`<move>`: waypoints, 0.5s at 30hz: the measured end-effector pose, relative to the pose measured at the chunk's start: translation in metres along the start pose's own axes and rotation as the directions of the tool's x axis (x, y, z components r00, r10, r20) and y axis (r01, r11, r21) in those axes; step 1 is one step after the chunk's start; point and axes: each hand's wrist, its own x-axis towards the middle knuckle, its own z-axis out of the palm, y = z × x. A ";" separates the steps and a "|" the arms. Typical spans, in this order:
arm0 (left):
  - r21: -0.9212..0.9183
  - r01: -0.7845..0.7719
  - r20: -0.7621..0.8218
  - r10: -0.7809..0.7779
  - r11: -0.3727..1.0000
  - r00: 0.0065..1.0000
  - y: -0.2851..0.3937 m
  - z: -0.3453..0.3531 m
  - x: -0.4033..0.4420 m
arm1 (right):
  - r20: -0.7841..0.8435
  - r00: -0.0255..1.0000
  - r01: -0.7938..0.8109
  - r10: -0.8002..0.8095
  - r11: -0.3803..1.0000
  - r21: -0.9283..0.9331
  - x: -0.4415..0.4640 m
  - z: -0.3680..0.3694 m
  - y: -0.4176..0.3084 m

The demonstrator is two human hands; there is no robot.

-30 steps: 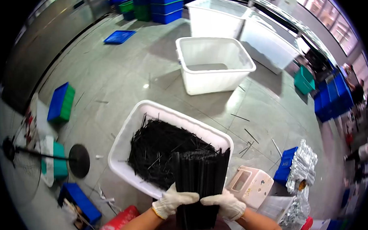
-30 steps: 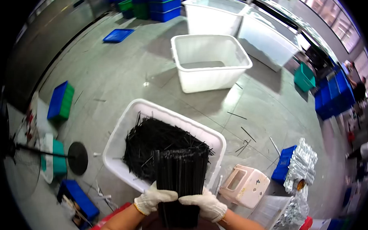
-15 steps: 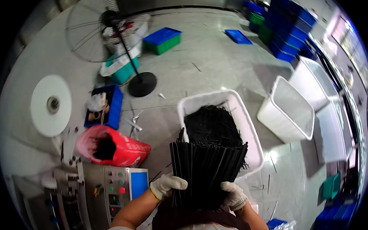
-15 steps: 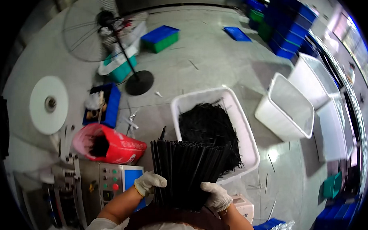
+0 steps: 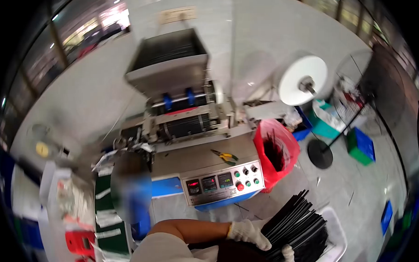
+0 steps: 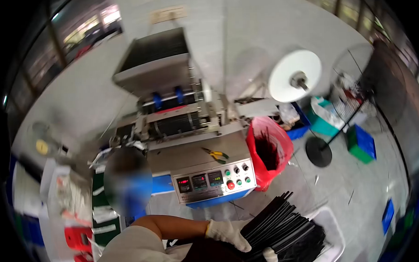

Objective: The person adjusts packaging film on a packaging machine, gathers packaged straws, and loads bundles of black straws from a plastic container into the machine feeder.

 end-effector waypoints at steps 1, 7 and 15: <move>-0.010 -0.053 -0.027 0.052 0.999 0.998 -0.001 0.000 -0.001 | 0.029 0.998 -0.051 0.052 0.997 -0.058 0.010 0.003 -0.005; 0.141 -0.158 -0.551 0.210 0.977 0.808 -0.012 0.018 -0.055 | 0.165 0.916 -0.278 0.365 0.876 -0.395 0.053 0.027 -0.015; 0.102 -0.429 -0.817 0.322 0.898 0.478 -0.005 -0.008 -0.109 | 0.195 0.832 -0.220 0.519 0.632 -0.743 0.147 0.107 0.017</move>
